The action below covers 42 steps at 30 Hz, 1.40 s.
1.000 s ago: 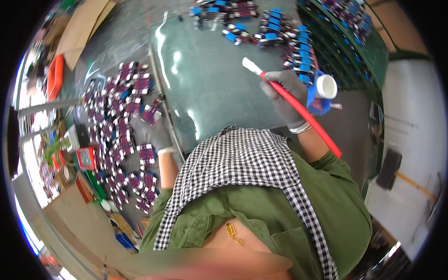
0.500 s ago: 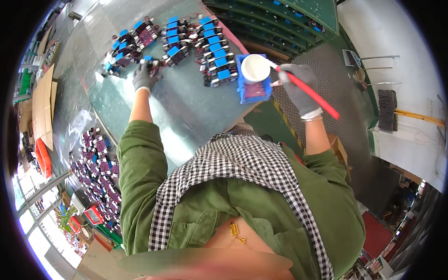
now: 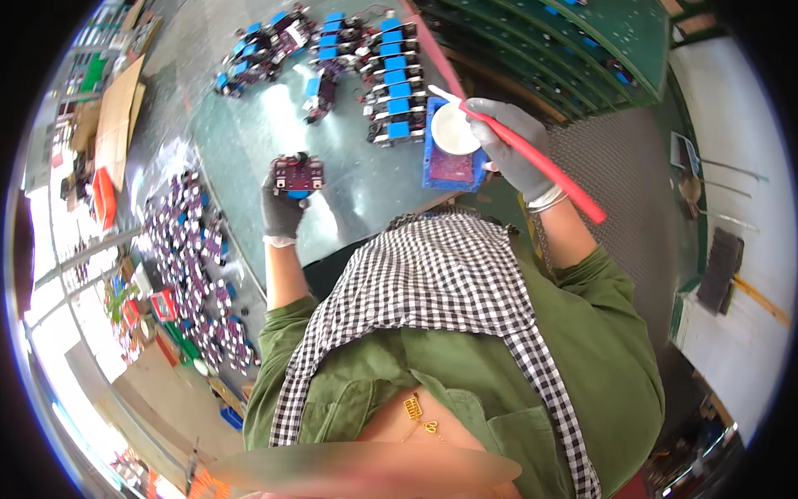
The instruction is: Applying a white liquid coating to purple circuit boards using a brush.
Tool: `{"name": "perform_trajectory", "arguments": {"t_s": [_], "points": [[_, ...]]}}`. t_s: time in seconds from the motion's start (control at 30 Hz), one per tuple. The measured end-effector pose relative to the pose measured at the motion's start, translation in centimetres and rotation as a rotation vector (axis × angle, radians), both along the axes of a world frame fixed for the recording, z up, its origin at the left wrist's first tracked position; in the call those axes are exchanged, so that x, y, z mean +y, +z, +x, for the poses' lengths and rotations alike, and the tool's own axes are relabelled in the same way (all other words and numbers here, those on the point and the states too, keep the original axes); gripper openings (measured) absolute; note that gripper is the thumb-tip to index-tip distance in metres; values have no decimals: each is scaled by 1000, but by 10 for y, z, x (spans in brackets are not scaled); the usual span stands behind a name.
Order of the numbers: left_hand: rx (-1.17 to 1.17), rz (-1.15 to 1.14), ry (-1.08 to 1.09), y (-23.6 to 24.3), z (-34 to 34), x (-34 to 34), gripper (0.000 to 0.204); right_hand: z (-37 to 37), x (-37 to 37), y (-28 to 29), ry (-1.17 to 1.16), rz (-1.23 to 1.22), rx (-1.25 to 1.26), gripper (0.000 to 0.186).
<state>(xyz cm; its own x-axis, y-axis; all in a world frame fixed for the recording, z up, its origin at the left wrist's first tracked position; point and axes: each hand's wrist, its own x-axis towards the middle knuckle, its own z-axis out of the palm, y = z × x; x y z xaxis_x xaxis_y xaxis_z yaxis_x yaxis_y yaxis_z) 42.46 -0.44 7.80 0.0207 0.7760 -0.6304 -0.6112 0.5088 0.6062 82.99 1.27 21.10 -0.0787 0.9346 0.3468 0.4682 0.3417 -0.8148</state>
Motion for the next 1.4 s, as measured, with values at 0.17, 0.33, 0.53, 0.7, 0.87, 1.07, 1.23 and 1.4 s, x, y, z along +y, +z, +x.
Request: {"name": "perform_trajectory", "arguments": {"t_s": [0.17,0.33,0.53,0.7,0.87,1.07,1.23,1.4], "points": [[-476,109,37,61,39,-23,65,-64,13,8,265,-126,64,10],[-345,-170,318,74,53,-40,58,-92,19,28,355,-420,375,5],[-608,-89,125,62,35,-70,50,-97,12,30,197,-380,433,8],[-488,44,65,60,29,-84,61,-114,0,32,389,-522,444,10],[-543,174,-150,61,15,-79,65,-132,-3,36,454,-527,475,8],[-485,204,-133,55,12,-87,66,-141,-7,31,434,-299,117,6],[-488,103,124,57,6,-94,64,-140,-18,37,513,-569,294,7],[-489,185,223,60,10,-110,62,-148,-35,31,630,-418,79,5]]}}
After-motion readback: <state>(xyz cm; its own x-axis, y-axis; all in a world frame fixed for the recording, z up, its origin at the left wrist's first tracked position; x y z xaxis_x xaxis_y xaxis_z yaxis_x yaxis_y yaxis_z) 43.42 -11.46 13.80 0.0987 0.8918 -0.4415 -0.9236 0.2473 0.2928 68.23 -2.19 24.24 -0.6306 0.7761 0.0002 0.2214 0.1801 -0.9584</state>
